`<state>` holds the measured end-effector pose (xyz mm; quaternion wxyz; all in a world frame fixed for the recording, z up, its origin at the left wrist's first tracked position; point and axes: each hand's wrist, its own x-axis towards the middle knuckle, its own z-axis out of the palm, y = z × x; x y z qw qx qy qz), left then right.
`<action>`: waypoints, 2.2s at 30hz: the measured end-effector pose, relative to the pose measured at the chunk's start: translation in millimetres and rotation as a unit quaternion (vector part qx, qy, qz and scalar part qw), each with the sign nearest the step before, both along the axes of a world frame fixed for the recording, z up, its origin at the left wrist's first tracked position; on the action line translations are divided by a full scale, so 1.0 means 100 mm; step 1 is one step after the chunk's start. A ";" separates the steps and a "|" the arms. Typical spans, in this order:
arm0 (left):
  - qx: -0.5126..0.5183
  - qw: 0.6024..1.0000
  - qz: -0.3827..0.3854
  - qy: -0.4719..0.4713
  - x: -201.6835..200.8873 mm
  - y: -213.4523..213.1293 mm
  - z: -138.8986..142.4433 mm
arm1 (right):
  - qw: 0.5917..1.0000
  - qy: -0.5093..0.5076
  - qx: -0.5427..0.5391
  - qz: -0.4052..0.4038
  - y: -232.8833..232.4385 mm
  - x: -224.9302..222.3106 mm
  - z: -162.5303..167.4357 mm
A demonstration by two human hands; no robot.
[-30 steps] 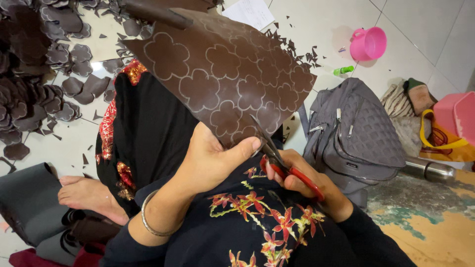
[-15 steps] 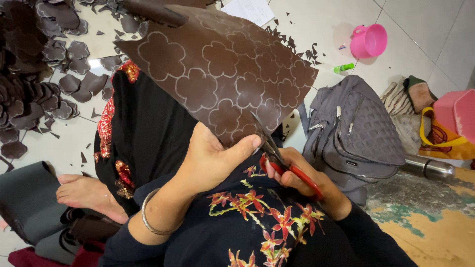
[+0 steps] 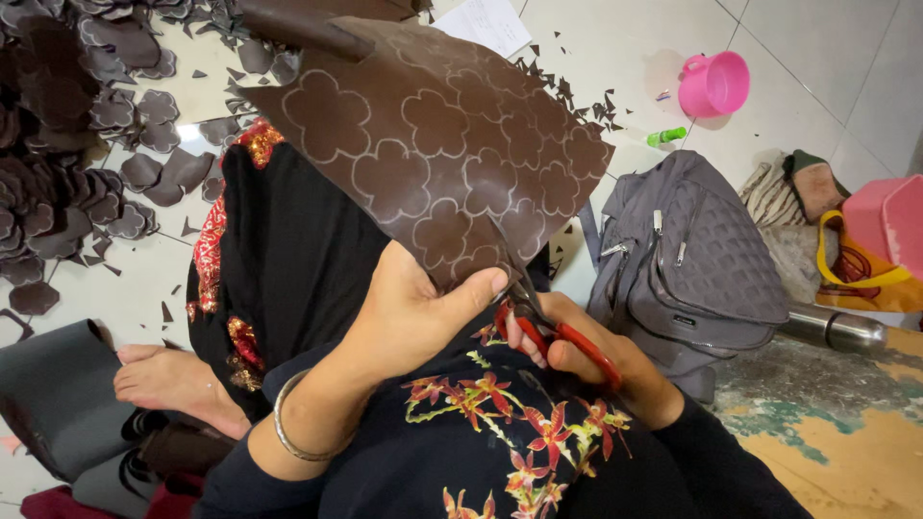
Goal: The person sits on the floor and uses red-handled scissors to cut flower-shaped pieces from a brown patterned sheet. They repeatedly trim the edges of each cutout and place the finished pieces into a growing pile on the floor.
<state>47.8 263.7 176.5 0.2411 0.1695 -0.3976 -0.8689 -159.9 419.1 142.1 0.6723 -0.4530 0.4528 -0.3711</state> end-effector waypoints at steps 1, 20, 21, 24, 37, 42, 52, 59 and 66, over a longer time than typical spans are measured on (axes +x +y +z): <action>-0.036 0.999 0.011 -0.013 0.00 0.00 0.00 | 1.000 0.003 0.004 0.002 -0.01 0.00 0.01; 0.030 0.998 0.003 0.054 -0.03 0.03 0.09 | 0.999 0.006 -0.003 -0.039 0.07 0.05 -0.12; 0.026 0.998 0.006 0.053 -0.03 0.04 0.09 | 0.999 0.011 -0.005 -0.039 0.07 0.05 -0.13; 0.001 0.999 0.013 0.045 -0.04 0.06 0.08 | 0.998 0.034 -0.017 -0.041 0.08 0.05 -0.17; 0.005 0.999 0.006 0.050 -0.04 0.07 0.11 | 0.996 0.055 0.004 -0.069 0.14 0.04 -0.26; 0.010 0.999 0.000 0.042 -0.05 0.06 0.11 | 0.997 0.047 -0.002 -0.061 0.13 0.04 -0.26; -0.034 0.998 -0.002 0.044 0.02 0.00 -0.01 | 0.996 0.064 -0.040 -0.047 0.05 0.03 -0.21; -0.022 0.999 -0.012 0.041 0.03 -0.09 -0.05 | 0.991 0.086 -0.098 -0.037 0.01 0.00 -0.19; 0.003 0.984 0.161 0.083 -0.22 0.09 -0.07 | 0.991 0.096 -0.028 -0.092 0.03 0.05 -0.27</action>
